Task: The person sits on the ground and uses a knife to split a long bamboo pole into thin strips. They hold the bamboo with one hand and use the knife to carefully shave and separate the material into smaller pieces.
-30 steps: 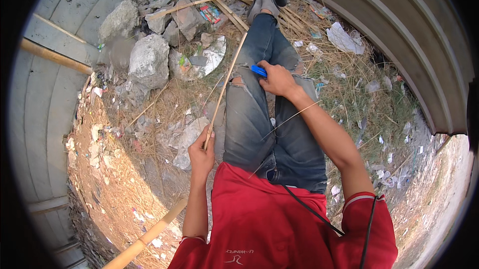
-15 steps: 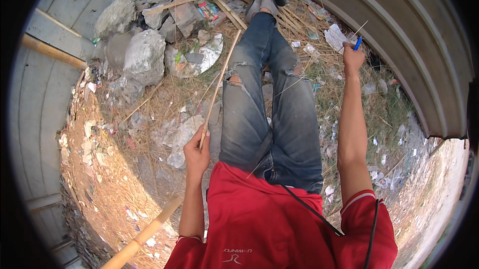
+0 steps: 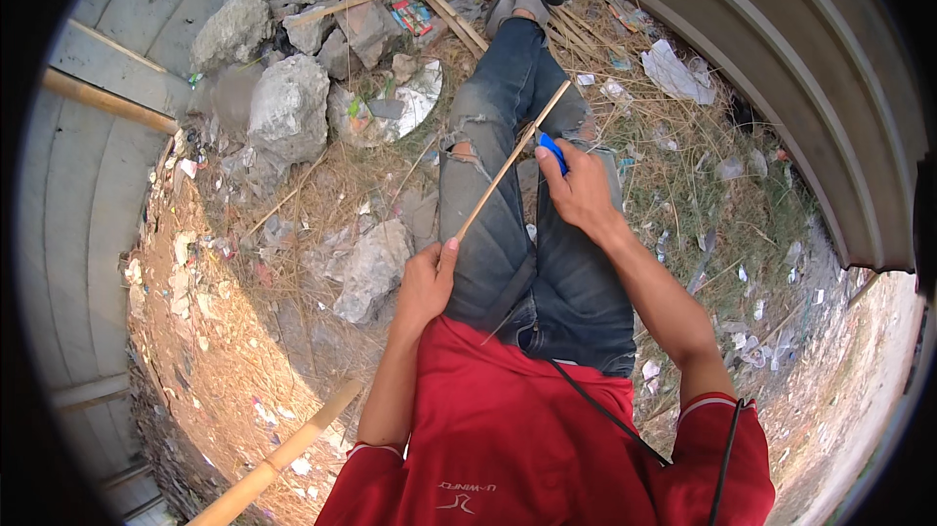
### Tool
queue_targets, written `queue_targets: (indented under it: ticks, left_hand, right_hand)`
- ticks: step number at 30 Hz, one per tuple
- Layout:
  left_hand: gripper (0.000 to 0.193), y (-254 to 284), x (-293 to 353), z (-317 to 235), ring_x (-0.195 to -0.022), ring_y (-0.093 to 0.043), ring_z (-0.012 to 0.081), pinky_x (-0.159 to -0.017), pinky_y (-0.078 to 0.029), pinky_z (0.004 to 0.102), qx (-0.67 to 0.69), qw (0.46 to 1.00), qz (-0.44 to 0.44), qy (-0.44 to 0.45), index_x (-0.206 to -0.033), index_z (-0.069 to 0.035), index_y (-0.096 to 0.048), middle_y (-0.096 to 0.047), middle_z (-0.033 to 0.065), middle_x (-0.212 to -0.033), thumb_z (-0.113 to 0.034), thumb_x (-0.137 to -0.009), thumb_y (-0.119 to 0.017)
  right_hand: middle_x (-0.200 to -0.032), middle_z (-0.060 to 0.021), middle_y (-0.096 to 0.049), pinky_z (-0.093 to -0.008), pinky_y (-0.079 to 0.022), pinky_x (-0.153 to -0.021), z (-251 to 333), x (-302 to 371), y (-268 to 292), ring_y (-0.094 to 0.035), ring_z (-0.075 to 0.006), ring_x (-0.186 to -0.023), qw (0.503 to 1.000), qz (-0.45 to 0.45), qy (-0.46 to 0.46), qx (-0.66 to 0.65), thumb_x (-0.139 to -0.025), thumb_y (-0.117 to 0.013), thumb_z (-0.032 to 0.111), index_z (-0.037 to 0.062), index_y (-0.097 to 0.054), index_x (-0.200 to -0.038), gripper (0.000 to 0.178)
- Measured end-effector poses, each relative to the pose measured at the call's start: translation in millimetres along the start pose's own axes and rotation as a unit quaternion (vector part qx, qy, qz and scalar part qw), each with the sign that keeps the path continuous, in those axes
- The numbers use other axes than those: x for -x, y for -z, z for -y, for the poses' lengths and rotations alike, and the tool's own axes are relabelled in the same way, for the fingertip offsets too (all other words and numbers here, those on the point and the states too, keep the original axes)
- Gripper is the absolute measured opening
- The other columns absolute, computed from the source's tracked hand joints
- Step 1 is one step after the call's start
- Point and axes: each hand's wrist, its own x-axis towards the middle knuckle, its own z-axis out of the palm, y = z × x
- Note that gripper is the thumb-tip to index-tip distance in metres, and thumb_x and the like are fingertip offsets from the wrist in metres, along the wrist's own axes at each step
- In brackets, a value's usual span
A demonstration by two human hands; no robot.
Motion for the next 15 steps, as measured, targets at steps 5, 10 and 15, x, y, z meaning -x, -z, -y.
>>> queue_targets:
  ticks: [5,10,15]
  left_hand:
    - [0.060,-2,-5,-7,-0.073,-0.063,0.0493,-0.069,-0.048,0.0497,0.011,1.000,0.000,-0.012,-0.088,0.007,-0.065,-0.061,0.0313,-0.073,-0.045,-0.110,-0.045]
    - [0.062,-1,-5,-6,-0.084,-0.065,0.0536,-0.073,-0.049,0.0521,0.022,1.000,0.008,0.000,-0.090,0.007,-0.066,-0.063,0.0344,-0.079,-0.046,-0.111,-0.040]
    - [0.063,0,-4,12,-0.084,-0.064,0.0544,-0.074,-0.048,0.0530,-0.017,0.998,0.044,0.029,-0.093,0.006,-0.067,-0.063,0.0335,-0.078,-0.047,-0.111,-0.038]
  right_hand:
    - [-0.072,-0.0256,-0.069,-0.0558,-0.054,-0.069,32,40,-44,-0.068,-0.0480,-0.072,0.981,0.184,0.041,0.050,-0.100,-0.058,0.052,0.0008,-0.073,-0.086,0.055]
    - [-0.080,-0.0280,-0.071,-0.0555,-0.056,-0.077,48,54,-57,-0.070,-0.0476,-0.080,0.961,0.265,0.025,0.074,-0.100,-0.055,0.053,0.0003,-0.075,-0.091,0.057]
    - [-0.078,-0.0270,-0.071,-0.0553,-0.056,-0.074,36,47,-59,-0.071,-0.0466,-0.078,0.962,0.232,0.059,0.130,-0.100,-0.055,0.056,0.0021,-0.075,-0.089,0.058]
